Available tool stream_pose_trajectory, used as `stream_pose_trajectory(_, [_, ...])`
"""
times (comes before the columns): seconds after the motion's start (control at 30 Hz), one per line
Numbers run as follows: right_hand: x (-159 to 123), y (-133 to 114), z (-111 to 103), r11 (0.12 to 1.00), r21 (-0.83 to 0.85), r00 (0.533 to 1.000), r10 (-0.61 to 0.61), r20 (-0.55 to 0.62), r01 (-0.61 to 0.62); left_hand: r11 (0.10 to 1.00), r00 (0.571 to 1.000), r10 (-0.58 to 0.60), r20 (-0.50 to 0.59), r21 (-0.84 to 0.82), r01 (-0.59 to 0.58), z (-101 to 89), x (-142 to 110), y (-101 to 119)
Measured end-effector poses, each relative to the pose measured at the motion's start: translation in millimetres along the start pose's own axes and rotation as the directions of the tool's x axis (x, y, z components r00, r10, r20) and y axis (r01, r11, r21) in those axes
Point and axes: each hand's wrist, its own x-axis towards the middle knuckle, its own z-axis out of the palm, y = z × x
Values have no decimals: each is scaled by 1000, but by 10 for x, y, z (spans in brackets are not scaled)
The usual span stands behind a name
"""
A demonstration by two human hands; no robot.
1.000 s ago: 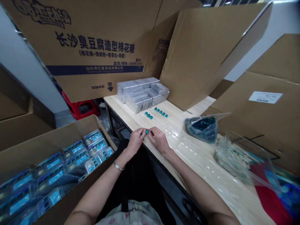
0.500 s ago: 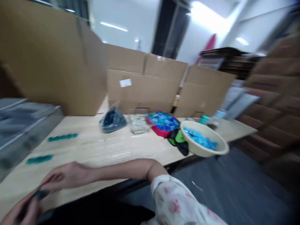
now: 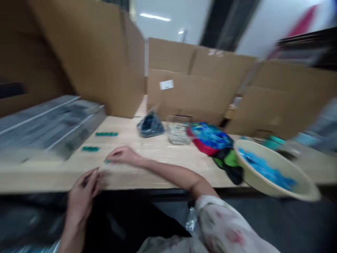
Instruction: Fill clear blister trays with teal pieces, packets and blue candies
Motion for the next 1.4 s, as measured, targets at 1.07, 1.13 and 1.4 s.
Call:
stream_pose_trajectory(1.07, [1363, 788, 347, 529, -789, 943, -70, 326, 312, 326, 938, -320, 134, -914, 242, -386, -36, -398])
stream_pose_trajectory(1.13, [1291, 682, 346, 539, -768, 933, -114, 342, 347, 274, 937, -319, 141, -933, 234, -369, 16, -362])
stream_pose_trajectory(1.4, [372, 7, 561, 741, -334, 772, -376, 512, 582, 421, 977, -189, 96, -891, 169, -305, 95, -267])
